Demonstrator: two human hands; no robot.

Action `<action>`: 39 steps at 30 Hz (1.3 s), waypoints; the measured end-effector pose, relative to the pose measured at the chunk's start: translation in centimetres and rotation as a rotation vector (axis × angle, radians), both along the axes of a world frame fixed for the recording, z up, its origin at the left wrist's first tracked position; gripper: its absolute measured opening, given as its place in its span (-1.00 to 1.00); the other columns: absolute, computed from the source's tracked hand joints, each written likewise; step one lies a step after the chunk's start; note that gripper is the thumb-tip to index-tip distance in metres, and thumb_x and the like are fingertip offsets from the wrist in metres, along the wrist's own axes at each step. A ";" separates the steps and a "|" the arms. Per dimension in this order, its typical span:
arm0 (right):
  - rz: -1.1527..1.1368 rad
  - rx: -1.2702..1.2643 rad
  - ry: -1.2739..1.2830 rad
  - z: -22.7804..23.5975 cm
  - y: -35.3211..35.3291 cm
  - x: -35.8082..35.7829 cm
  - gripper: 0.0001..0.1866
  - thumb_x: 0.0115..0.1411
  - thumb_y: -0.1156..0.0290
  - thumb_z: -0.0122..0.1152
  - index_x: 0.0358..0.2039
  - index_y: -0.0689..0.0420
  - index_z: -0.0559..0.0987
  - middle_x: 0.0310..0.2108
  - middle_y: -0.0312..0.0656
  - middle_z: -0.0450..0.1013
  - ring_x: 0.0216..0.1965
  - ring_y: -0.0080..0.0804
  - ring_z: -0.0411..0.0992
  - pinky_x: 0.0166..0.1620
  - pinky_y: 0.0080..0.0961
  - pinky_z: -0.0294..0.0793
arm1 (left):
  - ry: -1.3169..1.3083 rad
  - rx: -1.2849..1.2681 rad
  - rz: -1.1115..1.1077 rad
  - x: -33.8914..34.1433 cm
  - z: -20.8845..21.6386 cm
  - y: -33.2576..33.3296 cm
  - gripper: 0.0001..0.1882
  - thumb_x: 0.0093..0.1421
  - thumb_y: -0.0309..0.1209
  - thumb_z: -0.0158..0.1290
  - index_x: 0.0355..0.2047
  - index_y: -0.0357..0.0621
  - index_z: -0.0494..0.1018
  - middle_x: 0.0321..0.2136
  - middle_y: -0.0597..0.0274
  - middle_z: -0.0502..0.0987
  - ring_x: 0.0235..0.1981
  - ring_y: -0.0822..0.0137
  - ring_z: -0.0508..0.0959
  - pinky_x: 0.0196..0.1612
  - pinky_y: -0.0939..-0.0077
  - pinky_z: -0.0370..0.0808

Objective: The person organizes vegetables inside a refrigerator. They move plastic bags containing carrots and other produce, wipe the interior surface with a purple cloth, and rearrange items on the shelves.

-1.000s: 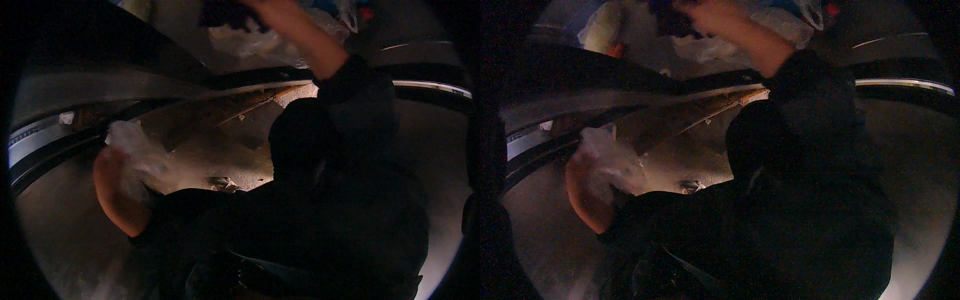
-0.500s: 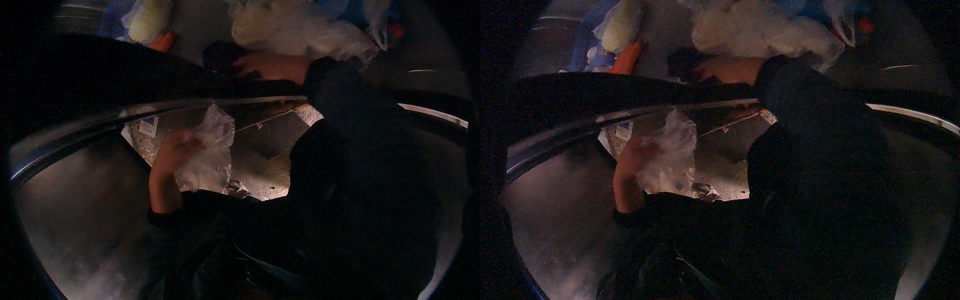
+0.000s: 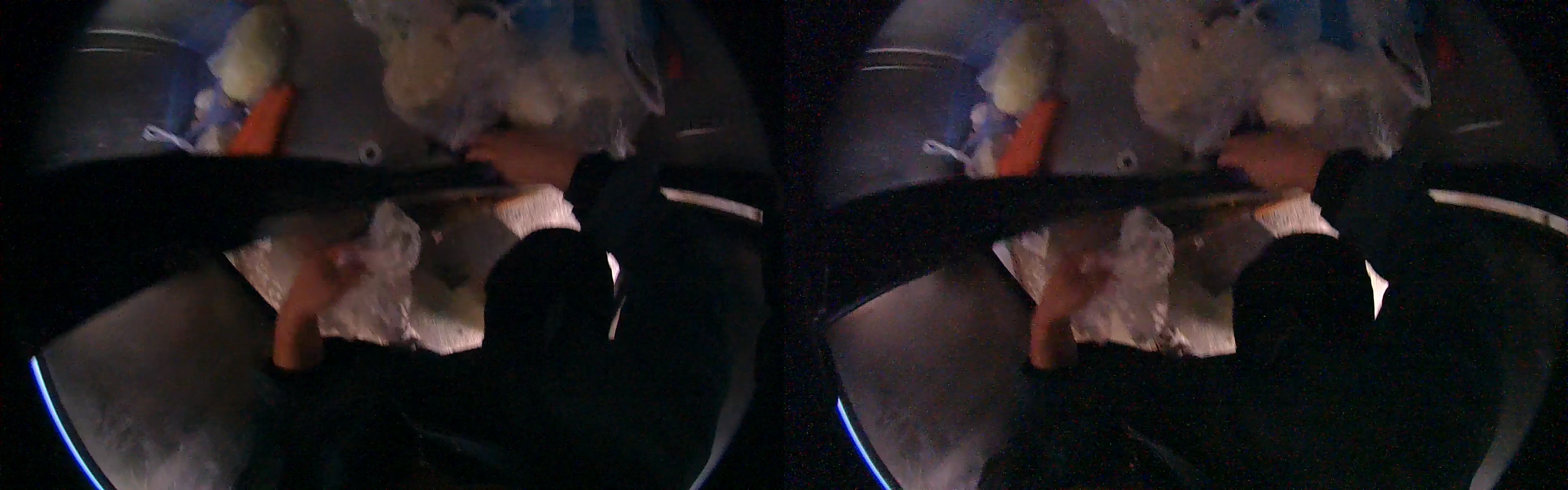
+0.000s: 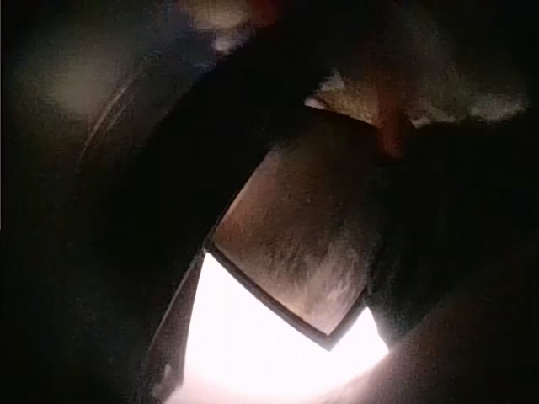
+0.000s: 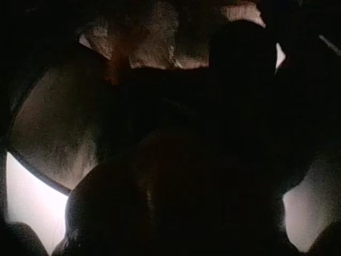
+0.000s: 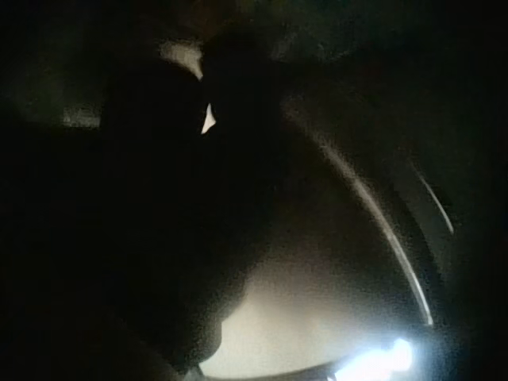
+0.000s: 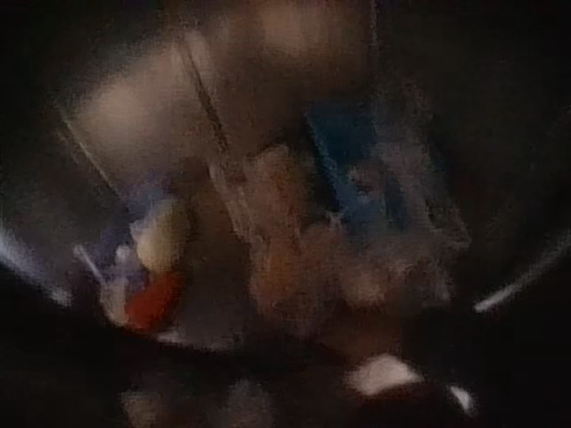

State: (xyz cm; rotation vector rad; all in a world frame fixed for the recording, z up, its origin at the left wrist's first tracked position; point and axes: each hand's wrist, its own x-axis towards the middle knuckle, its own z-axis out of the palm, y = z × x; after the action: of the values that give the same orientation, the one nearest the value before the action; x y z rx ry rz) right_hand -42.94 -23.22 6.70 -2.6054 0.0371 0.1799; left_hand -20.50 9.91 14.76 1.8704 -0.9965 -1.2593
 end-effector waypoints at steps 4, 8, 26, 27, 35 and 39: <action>0.105 0.221 0.125 0.7 2.8 6.4 -0.58 0.08 0.52 0.02 0.01 0.13 0.39 0.11 0.01 0.25 0.13 -0.06 0.24 0.20 -0.30 0.17 | 0.054 0.040 0.062 -3.4 3.3 -2.2 -0.70 0.05 -0.58 0.08 -0.16 -0.17 0.50 -0.31 0.13 0.56 -0.23 0.28 0.54 -0.09 0.42 0.45; 0.228 0.406 -0.320 -7.2 4.8 13.2 -0.60 0.17 0.35 -0.01 0.04 0.09 0.38 0.17 -0.02 0.19 0.16 -0.08 0.21 0.18 -0.30 0.19 | -0.387 -0.341 -0.317 -5.9 5.8 -4.4 -0.61 -0.05 -0.57 0.10 -0.14 -0.13 0.48 -0.20 0.00 0.49 -0.13 0.05 0.48 -0.06 0.25 0.42; -0.434 -0.520 -0.037 -4.4 5.4 26.3 -0.45 0.16 0.09 -0.08 0.15 0.03 0.33 0.15 -0.02 0.25 0.15 0.05 0.19 0.24 0.02 -0.02 | -1.827 0.071 -0.852 -8.1 23.4 -11.8 -0.71 0.15 -0.29 -0.08 -0.17 0.00 0.53 -0.20 0.21 0.57 -0.11 0.34 0.53 0.01 0.19 0.14; -0.475 -0.615 0.085 -4.5 4.2 27.1 -0.45 0.17 0.09 -0.10 0.15 0.03 0.33 0.15 -0.02 0.26 0.14 0.06 0.20 0.23 0.04 -0.01 | -1.838 0.090 -0.851 -7.2 22.7 -12.3 -0.72 0.15 -0.29 -0.08 -0.17 0.00 0.53 -0.22 0.22 0.57 -0.14 0.35 0.54 0.00 0.20 0.14; -0.835 -0.605 -0.368 -6.0 -7.6 33.2 -0.49 0.20 0.26 -0.15 0.18 -0.01 0.30 0.20 -0.06 0.19 0.09 0.07 0.26 0.14 0.11 0.13 | -1.856 0.055 -0.754 -5.1 20.1 -13.8 -0.76 0.16 -0.30 -0.08 -0.22 0.00 0.51 -0.28 0.24 0.56 -0.21 0.37 0.54 -0.06 0.23 0.16; -0.848 -0.203 -0.275 -3.8 -9.2 38.4 -0.47 0.19 0.26 -0.09 0.21 -0.08 0.26 0.29 -0.02 0.00 0.20 0.07 0.11 0.20 0.10 0.03 | -1.829 0.152 -0.683 -6.5 21.3 -12.1 -0.78 0.16 -0.30 -0.08 -0.24 0.00 0.49 -0.30 0.25 0.55 -0.24 0.37 0.53 -0.08 0.25 0.17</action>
State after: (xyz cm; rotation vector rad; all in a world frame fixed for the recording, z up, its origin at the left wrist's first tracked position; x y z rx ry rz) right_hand -4.55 -32.47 2.94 -2.5373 1.0751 -0.5017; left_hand -27.01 -2.18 36.05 2.6793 -2.5314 0.6492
